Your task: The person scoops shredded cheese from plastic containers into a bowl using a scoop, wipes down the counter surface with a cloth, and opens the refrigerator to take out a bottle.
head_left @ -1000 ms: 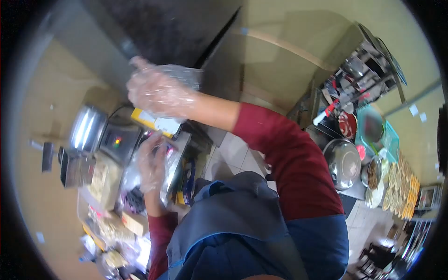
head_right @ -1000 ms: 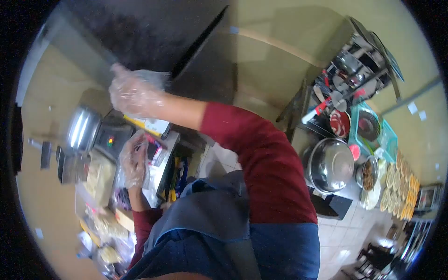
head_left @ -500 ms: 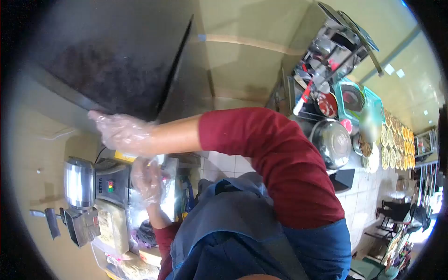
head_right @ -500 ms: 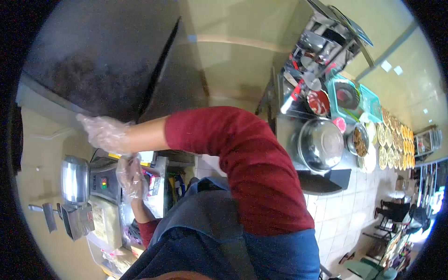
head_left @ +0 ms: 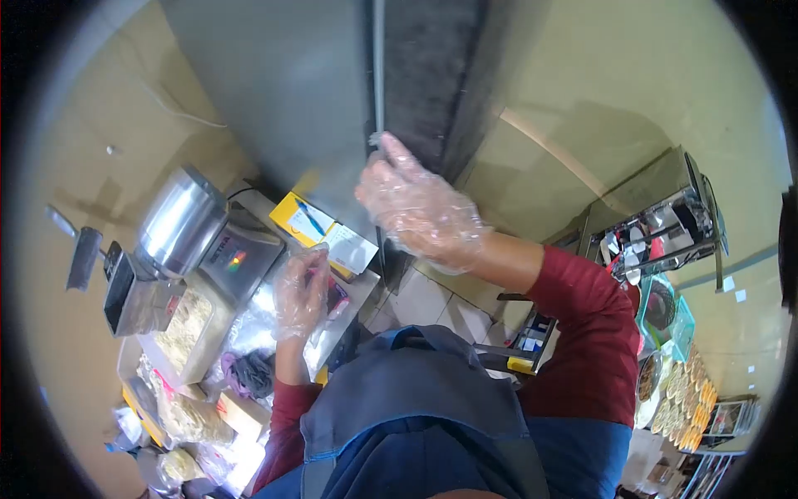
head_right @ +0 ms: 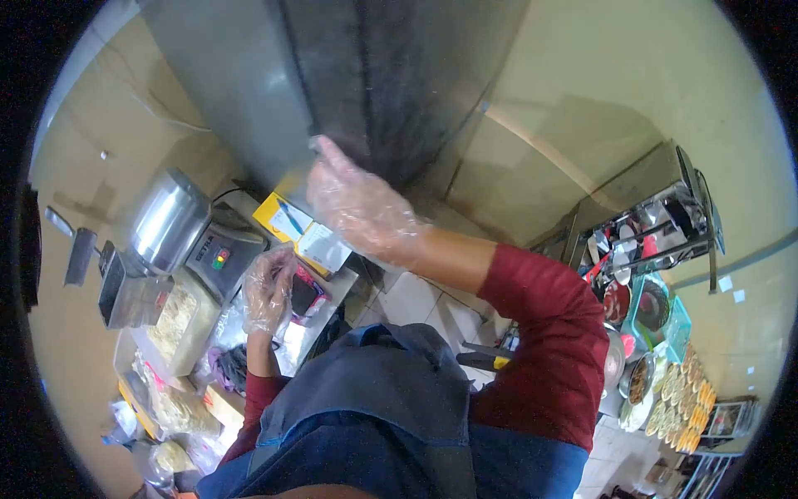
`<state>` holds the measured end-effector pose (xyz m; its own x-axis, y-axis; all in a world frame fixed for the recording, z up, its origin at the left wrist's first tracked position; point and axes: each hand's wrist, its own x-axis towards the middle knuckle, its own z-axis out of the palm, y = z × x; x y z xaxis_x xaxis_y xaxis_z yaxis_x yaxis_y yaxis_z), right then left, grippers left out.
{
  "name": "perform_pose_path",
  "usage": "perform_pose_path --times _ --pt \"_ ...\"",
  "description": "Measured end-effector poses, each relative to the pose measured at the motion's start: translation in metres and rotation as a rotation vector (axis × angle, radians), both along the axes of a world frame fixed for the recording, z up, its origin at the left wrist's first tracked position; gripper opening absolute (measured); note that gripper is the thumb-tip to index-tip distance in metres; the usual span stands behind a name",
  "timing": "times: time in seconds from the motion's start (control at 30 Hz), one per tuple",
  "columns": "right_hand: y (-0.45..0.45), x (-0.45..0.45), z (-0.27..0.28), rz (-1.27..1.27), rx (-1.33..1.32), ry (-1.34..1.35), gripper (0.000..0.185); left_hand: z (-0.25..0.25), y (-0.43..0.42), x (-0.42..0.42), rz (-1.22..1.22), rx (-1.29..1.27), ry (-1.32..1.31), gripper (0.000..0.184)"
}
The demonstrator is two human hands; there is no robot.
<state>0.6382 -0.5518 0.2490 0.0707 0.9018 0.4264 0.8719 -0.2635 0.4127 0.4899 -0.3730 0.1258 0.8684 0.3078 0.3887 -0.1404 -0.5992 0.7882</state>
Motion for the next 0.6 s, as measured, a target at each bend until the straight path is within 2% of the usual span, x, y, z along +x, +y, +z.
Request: perform_pose_path --times 0.03,0.07,0.13,0.17,0.23,0.27,0.3,0.33,0.37,0.4,0.47,0.5,0.53,0.6 --pt "-0.007 -0.003 0.009 -0.024 -0.098 0.111 0.016 -0.002 0.005 -0.003 0.009 -0.011 0.006 0.022" --pt "-0.012 -0.002 0.007 -0.007 -0.108 0.103 0.016 -0.004 0.010 -0.006 0.020 -0.023 0.007 0.022" --pt "-0.022 0.000 0.002 -0.023 -0.140 0.379 0.033 -0.010 0.017 -0.013 0.062 -0.027 0.001 0.022" --pt "-0.032 -0.004 0.003 -0.009 -0.149 0.369 0.033 -0.012 0.021 -0.016 0.088 -0.020 -0.004 0.022" --pt "-0.058 -0.017 0.006 -0.099 -0.070 0.223 0.048 -0.014 0.029 -0.021 0.132 -0.018 -0.016 0.022" --pt "-0.068 -0.028 0.026 -0.248 -0.336 -0.028 0.057 -0.015 0.032 -0.023 0.133 -0.036 -0.010 0.023" --pt "-0.089 -0.028 0.022 -0.218 -0.256 -0.020 0.054 -0.015 0.035 -0.022 0.131 -0.053 -0.010 0.024" --pt "-0.108 -0.030 0.026 -0.124 -0.029 -0.130 0.044 -0.017 0.038 -0.022 0.139 -0.057 -0.025 0.024" --pt "-0.116 -0.042 0.042 -0.176 0.204 -0.261 0.036 -0.019 0.042 -0.020 0.142 -0.057 -0.023 0.023" --pt "-0.137 -0.045 0.045 -0.296 0.283 -0.377 0.027 -0.018 0.044 -0.016 0.142 -0.053 -0.026 0.023" --pt "-0.163 -0.049 0.042 -0.620 0.550 -0.514 0.032 0.000 0.042 -0.006 0.137 -0.031 -0.063 0.020" --pt "-0.169 -0.047 0.036 -0.689 0.722 -0.445 0.037 0.009 0.040 0.000 0.122 -0.071 -0.079 0.019" --pt "-0.183 -0.037 0.030 -0.585 0.840 -0.323 0.044 0.014 0.038 0.006 0.101 -0.108 -0.089 0.018" --pt "-0.191 -0.028 0.017 -0.583 1.019 -0.270 0.051 0.019 0.035 0.021 0.067 -0.037 -0.122 0.017"
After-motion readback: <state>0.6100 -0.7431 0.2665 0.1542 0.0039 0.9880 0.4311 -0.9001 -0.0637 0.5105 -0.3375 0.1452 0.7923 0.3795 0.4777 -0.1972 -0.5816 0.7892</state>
